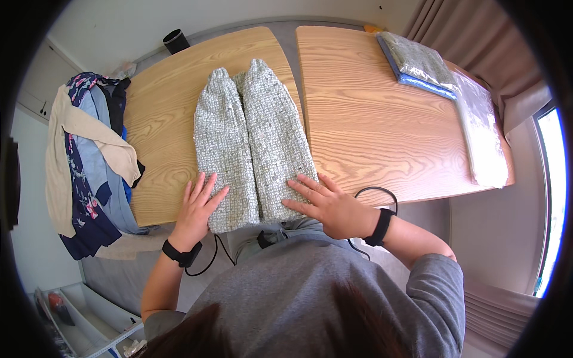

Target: Folding a sequined skirt and a sweater and putting them in plastic bags.

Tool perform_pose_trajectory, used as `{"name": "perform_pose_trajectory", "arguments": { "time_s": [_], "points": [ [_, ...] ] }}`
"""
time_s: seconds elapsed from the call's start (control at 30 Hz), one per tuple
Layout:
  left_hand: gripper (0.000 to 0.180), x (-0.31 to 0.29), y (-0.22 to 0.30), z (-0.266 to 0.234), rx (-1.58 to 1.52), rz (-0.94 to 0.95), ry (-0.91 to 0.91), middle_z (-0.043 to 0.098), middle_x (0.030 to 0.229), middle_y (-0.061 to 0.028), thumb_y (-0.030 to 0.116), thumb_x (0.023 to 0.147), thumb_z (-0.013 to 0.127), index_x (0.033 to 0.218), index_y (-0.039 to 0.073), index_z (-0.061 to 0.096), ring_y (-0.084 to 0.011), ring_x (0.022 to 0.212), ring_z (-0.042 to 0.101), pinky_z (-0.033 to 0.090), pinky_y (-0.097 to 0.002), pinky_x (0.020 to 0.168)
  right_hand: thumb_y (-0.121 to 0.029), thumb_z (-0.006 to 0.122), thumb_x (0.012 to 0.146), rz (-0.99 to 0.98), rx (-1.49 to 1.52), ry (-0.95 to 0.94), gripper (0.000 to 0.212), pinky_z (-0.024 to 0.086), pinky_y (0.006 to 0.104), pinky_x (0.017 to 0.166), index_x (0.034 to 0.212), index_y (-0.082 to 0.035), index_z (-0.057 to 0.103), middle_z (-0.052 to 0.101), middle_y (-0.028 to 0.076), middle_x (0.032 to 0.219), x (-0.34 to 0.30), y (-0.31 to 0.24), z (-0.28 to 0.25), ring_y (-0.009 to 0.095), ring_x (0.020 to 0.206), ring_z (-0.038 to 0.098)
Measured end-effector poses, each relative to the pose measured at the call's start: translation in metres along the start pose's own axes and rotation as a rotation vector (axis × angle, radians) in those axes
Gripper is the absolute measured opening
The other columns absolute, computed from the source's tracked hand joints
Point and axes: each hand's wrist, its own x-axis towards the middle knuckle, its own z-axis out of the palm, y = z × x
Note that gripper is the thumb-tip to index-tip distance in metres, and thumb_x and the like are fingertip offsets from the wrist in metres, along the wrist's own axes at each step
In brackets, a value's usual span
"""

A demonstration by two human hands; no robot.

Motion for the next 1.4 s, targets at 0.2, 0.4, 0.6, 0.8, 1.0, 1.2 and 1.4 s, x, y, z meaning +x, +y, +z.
{"name": "perform_pose_trajectory", "arguments": {
  "time_s": [0.2,0.4,0.6,0.8,1.0,1.2,1.4],
  "points": [
    [0.063,-0.006,0.011,-0.016,-0.33,0.017,0.096,0.039,0.143,-0.0109,0.004,0.069,0.065,0.13,0.015,0.052,-0.0308,0.136,0.03,0.023,-0.0509,0.108,0.001,0.048,0.079,0.099,0.035,0.469,0.056,0.039,0.041,0.102,0.134,-0.01,0.043,0.043,0.013,0.138,-0.004,-0.004,0.04,0.029,0.128,0.041],
    [0.053,-0.032,0.005,-0.027,-0.345,0.137,0.11,0.048,0.134,-0.0082,0.017,0.069,0.068,0.121,0.013,0.058,-0.0286,0.122,0.045,0.032,-0.0477,0.103,-0.01,0.063,0.069,-0.276,0.317,0.426,0.055,0.043,0.04,0.096,0.122,-0.006,0.051,0.051,0.011,0.131,-0.009,0.005,0.036,0.027,0.119,0.05],
    [0.048,-0.033,-0.013,0.0,0.04,0.268,0.236,0.046,0.135,-0.0095,0.007,0.078,0.058,0.124,0.02,0.055,-0.0283,0.123,0.044,0.035,-0.0462,0.102,-0.017,0.054,0.084,0.061,-0.346,0.34,0.059,0.029,0.0453,0.107,0.14,-0.027,0.037,0.037,0.005,0.145,0.005,0.001,0.038,0.024,0.134,0.035],
    [0.05,-0.019,-0.017,0.017,0.186,0.359,0.253,0.044,0.137,-0.006,0.009,0.085,0.049,0.13,0.031,0.048,-0.0249,0.127,0.042,0.037,-0.0443,0.103,-0.015,0.049,0.086,0.149,-0.619,0.228,0.073,0.019,0.0456,0.113,0.147,-0.035,0.016,0.018,0.003,0.154,0.013,-0.007,0.049,0.021,0.14,0.022],
    [0.049,-0.012,-0.02,0.013,-0.018,0.454,0.252,0.045,0.135,-0.0101,0.006,0.081,0.053,0.125,0.027,0.051,-0.0321,0.125,0.045,0.038,-0.0469,0.102,-0.018,0.049,0.086,0.319,-0.732,0.195,0.076,0.017,0.0484,0.112,0.149,-0.033,0.011,0.016,0.01,0.154,0.013,-0.015,0.049,0.026,0.141,0.018],
    [0.051,-0.011,-0.022,0.009,-0.133,0.432,0.187,0.044,0.136,-0.0128,0.001,0.078,0.053,0.124,0.023,0.052,-0.0359,0.128,0.04,0.035,-0.0498,0.104,-0.017,0.061,0.076,0.305,-0.359,0.482,0.069,0.027,0.0504,0.106,0.141,-0.018,0.036,0.033,0.014,0.145,-0.011,-0.022,0.078,0.028,0.132,0.034],
    [0.04,-0.009,-0.022,0.003,-0.076,0.449,0.186,0.046,0.135,-0.0106,0.012,0.085,0.053,0.123,0.024,0.054,-0.0329,0.128,0.041,0.036,-0.0462,0.104,-0.006,0.055,0.077,0.319,-0.388,0.627,0.064,0.032,0.0522,0.101,0.136,-0.027,0.045,0.046,0.011,0.134,-0.029,-0.021,0.097,0.028,0.123,0.044]
  ]
}}
